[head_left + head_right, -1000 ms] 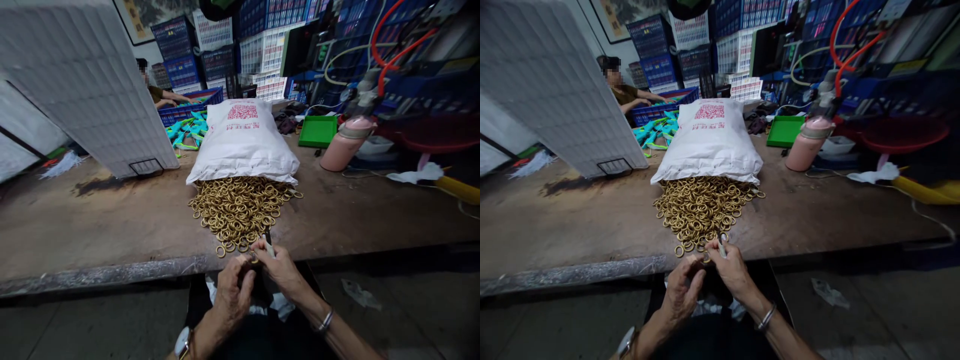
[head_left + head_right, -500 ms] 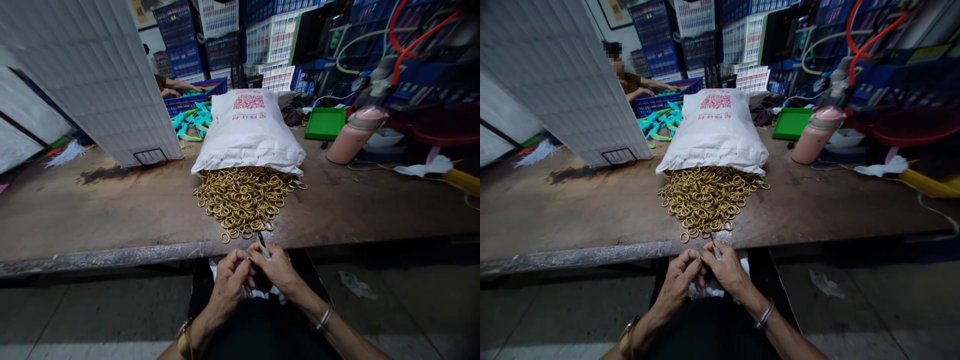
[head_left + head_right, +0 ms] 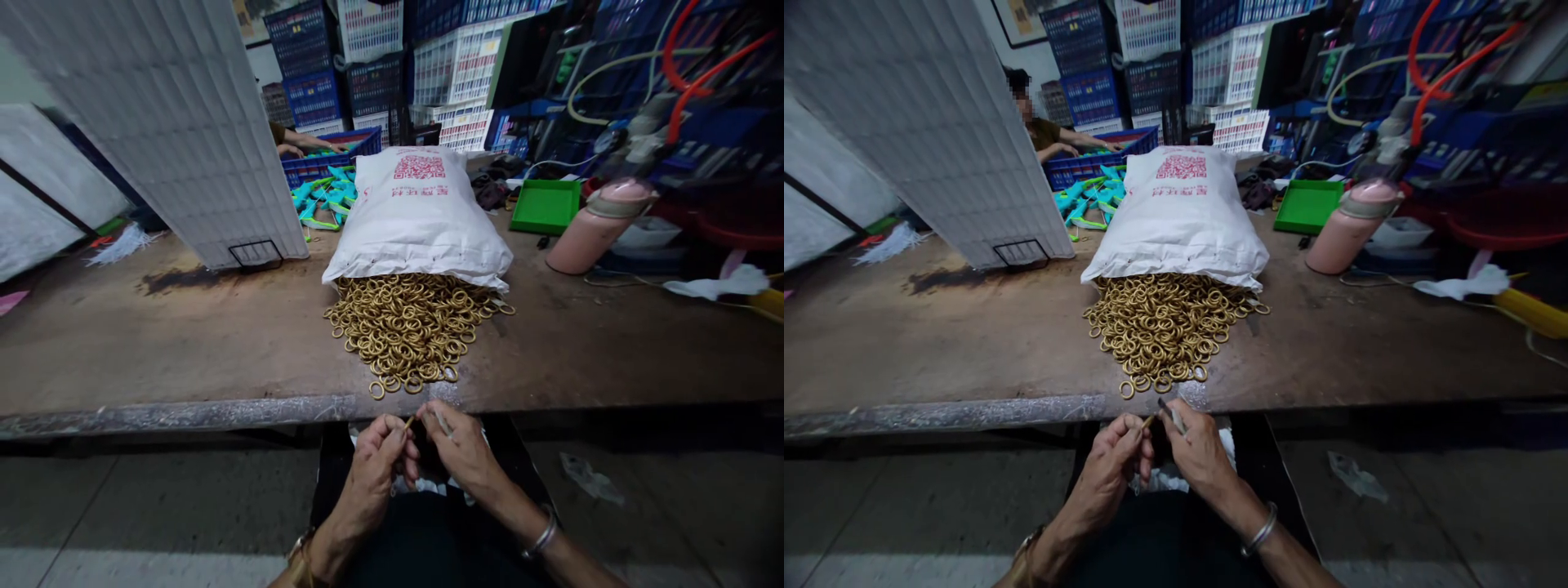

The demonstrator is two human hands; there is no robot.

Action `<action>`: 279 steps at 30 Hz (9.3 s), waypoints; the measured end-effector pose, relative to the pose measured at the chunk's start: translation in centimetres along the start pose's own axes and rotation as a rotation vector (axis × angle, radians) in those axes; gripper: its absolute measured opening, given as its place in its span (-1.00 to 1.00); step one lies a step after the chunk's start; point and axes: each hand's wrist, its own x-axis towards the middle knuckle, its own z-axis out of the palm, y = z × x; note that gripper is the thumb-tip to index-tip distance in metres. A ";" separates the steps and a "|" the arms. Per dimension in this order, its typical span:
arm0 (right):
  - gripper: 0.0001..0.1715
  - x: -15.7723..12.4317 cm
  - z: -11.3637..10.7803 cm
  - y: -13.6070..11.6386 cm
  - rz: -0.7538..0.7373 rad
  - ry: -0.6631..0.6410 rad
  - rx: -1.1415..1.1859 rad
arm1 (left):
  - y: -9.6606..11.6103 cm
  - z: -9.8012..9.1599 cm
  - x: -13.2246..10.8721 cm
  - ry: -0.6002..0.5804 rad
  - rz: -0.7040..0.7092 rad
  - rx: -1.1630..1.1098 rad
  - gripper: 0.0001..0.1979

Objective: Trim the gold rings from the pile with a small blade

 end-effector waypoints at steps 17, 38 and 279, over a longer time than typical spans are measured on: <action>-0.76 -0.5 0.6 -0.1 -0.084 -0.151 -0.537 | 1.3 0.2 -1.0 0.028 0.020 0.172 -0.66; -0.53 4.8 4.4 -2.3 -0.177 -0.107 -0.805 | 3.0 -4.4 -2.0 0.120 -0.011 -0.426 -0.85; -0.89 4.6 2.2 -5.0 0.258 -0.353 0.412 | 2.7 -4.4 1.7 0.127 0.416 0.429 -0.78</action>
